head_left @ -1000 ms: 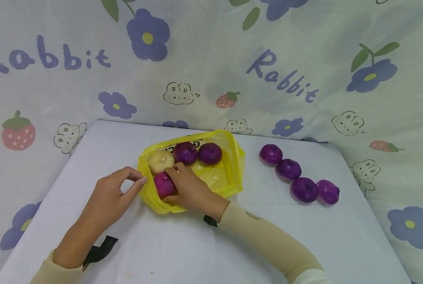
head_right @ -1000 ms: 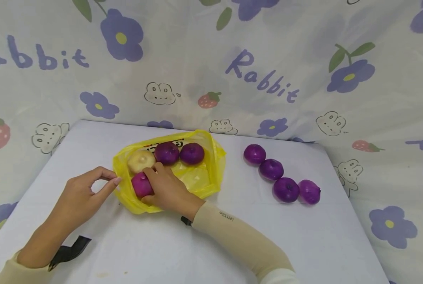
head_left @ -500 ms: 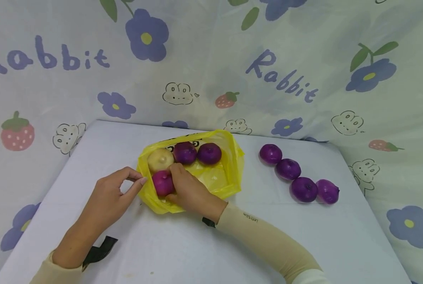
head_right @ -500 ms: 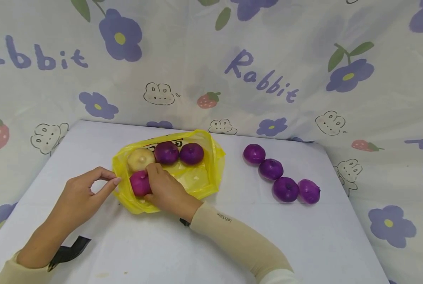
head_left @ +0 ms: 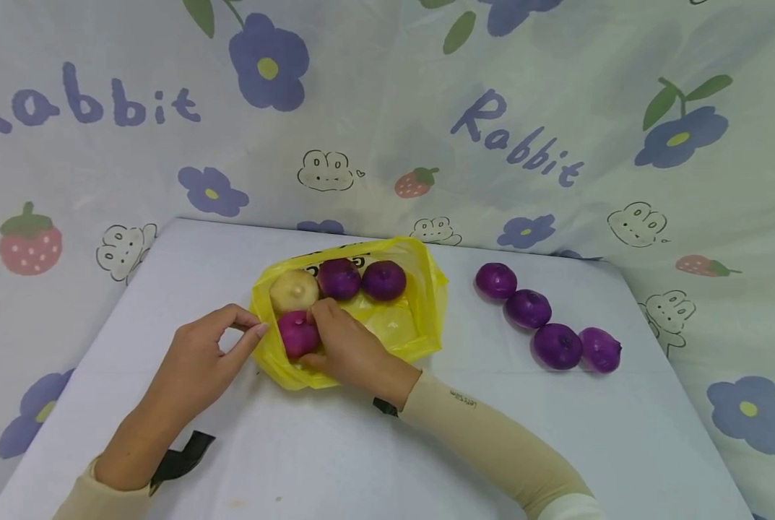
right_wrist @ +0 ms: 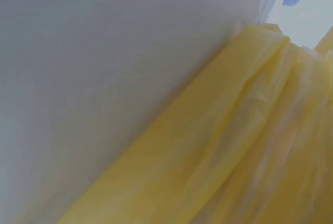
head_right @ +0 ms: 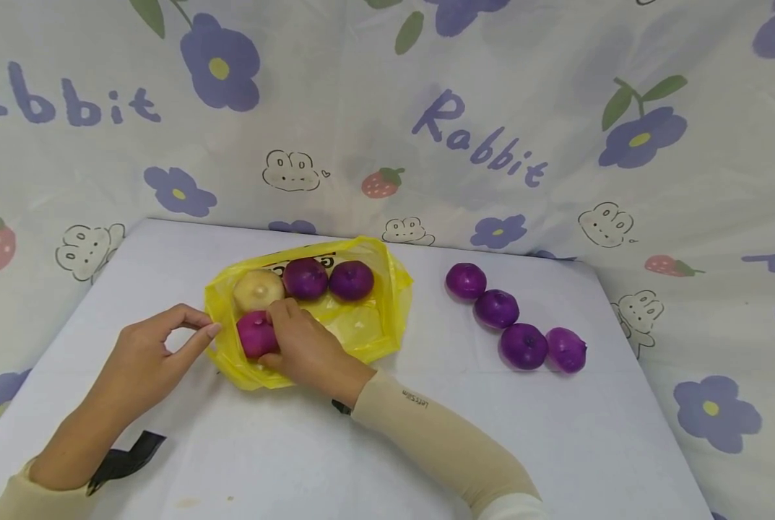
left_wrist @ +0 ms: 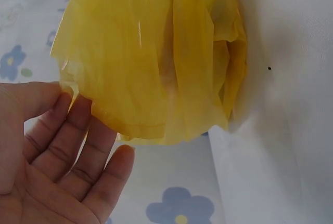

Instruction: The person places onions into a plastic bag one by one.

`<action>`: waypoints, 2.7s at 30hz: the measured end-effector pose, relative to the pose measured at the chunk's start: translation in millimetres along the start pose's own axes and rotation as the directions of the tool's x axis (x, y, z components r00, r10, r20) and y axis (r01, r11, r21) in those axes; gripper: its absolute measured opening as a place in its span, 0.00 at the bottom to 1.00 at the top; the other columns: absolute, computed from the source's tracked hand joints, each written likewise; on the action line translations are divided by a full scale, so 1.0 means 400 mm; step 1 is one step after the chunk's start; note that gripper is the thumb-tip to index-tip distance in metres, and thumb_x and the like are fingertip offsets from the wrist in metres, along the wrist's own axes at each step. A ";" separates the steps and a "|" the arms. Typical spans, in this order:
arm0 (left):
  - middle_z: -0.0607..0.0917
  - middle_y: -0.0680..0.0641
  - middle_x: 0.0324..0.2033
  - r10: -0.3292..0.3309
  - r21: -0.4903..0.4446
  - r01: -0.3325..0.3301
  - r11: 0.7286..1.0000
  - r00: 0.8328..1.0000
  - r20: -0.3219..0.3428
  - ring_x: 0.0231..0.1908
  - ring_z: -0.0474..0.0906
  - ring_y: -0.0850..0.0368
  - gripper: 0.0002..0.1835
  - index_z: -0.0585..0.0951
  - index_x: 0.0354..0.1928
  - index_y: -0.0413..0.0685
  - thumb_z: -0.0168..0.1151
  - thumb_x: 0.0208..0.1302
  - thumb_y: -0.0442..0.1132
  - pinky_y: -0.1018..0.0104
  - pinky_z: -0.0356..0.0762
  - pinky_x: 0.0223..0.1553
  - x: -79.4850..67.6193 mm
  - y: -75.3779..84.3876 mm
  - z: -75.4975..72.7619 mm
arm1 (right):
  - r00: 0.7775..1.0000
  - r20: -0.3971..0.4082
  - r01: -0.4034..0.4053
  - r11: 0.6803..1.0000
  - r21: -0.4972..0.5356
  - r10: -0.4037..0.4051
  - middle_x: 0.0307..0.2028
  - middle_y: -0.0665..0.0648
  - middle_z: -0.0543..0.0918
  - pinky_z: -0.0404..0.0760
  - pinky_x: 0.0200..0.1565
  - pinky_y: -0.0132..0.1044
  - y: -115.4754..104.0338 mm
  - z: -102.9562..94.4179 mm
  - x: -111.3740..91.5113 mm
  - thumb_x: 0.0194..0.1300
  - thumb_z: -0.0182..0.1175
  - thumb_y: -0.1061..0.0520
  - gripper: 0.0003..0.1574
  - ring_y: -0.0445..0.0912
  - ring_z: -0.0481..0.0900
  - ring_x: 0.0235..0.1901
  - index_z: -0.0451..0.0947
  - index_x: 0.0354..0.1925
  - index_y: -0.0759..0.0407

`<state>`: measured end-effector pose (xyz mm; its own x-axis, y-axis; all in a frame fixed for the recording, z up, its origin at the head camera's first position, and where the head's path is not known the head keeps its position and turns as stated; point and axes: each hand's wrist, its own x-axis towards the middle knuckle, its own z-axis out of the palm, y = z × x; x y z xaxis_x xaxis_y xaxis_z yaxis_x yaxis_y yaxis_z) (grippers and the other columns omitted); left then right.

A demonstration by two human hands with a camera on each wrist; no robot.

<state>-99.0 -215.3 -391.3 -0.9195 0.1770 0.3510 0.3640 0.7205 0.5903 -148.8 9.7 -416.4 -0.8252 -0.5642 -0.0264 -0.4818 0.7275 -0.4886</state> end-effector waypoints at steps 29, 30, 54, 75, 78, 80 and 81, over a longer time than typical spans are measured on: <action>0.88 0.53 0.38 0.014 -0.005 -0.014 1.000 1.000 -0.020 0.40 0.83 0.53 0.07 0.84 0.44 0.49 0.73 0.68 0.36 0.81 0.74 0.41 -0.002 0.001 -0.001 | 0.997 -0.068 0.020 0.996 -0.084 -0.026 0.56 0.52 0.74 0.79 0.51 0.24 -0.008 -0.010 -0.009 0.66 0.74 0.42 0.25 0.39 0.75 0.47 0.72 0.47 0.53; 0.88 0.53 0.38 0.014 -0.004 -0.014 1.000 1.000 -0.020 0.40 0.83 0.54 0.07 0.84 0.44 0.49 0.73 0.68 0.36 0.81 0.74 0.42 -0.002 0.001 -0.001 | 0.998 -0.065 0.019 0.996 -0.082 -0.024 0.55 0.52 0.74 0.79 0.51 0.24 -0.009 -0.012 -0.010 0.66 0.74 0.43 0.25 0.39 0.75 0.47 0.73 0.48 0.53; 0.89 0.52 0.39 -0.018 0.012 0.018 1.000 1.000 0.001 0.42 0.83 0.52 0.07 0.84 0.44 0.50 0.72 0.68 0.38 0.70 0.81 0.42 -0.003 0.003 -0.005 | 0.999 -0.024 -0.024 0.995 -0.101 0.021 0.40 0.49 0.73 0.75 0.41 0.26 -0.012 -0.033 -0.025 0.67 0.74 0.44 0.22 0.41 0.73 0.39 0.73 0.44 0.52; 0.88 0.52 0.39 -0.048 0.018 0.048 0.999 0.999 0.018 0.42 0.83 0.52 0.06 0.83 0.44 0.49 0.70 0.71 0.38 0.52 0.84 0.43 0.001 0.009 -0.004 | 0.990 -0.067 0.119 0.991 -0.057 -0.123 0.69 0.53 0.77 0.72 0.68 0.41 0.004 -0.110 -0.097 0.71 0.69 0.42 0.44 0.47 0.73 0.69 0.67 0.76 0.54; 0.88 0.52 0.39 -0.049 0.017 0.049 0.999 0.999 0.015 0.42 0.83 0.52 0.06 0.83 0.45 0.50 0.71 0.70 0.39 0.60 0.82 0.43 0.000 0.008 -0.004 | 0.986 -0.064 0.149 0.987 -0.060 -0.153 0.70 0.54 0.75 0.70 0.69 0.41 0.002 -0.120 -0.109 0.71 0.69 0.41 0.45 0.48 0.72 0.70 0.66 0.77 0.55; 0.89 0.52 0.39 -0.050 0.013 0.050 0.999 0.999 0.015 0.43 0.83 0.52 0.06 0.83 0.45 0.50 0.71 0.70 0.39 0.64 0.81 0.44 0.000 0.008 -0.005 | 0.984 -0.067 0.159 0.985 -0.062 -0.163 0.71 0.54 0.74 0.69 0.70 0.42 0.001 -0.130 -0.120 0.71 0.68 0.40 0.45 0.48 0.71 0.71 0.66 0.77 0.55; 0.89 0.52 0.39 -0.052 0.012 0.051 0.999 0.999 0.016 0.43 0.83 0.51 0.07 0.84 0.45 0.49 0.71 0.70 0.39 0.63 0.81 0.44 0.000 0.008 -0.006 | 0.983 -0.072 0.163 0.985 -0.060 -0.167 0.71 0.54 0.74 0.69 0.70 0.42 0.001 -0.136 -0.125 0.71 0.68 0.40 0.45 0.48 0.71 0.71 0.66 0.77 0.55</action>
<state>-97.5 -214.6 -387.9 -0.9393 0.1502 0.3085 0.3144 0.7368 0.5986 -123.6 59.4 -367.8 -0.7521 -0.6483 0.1186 -0.6267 0.6478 -0.4330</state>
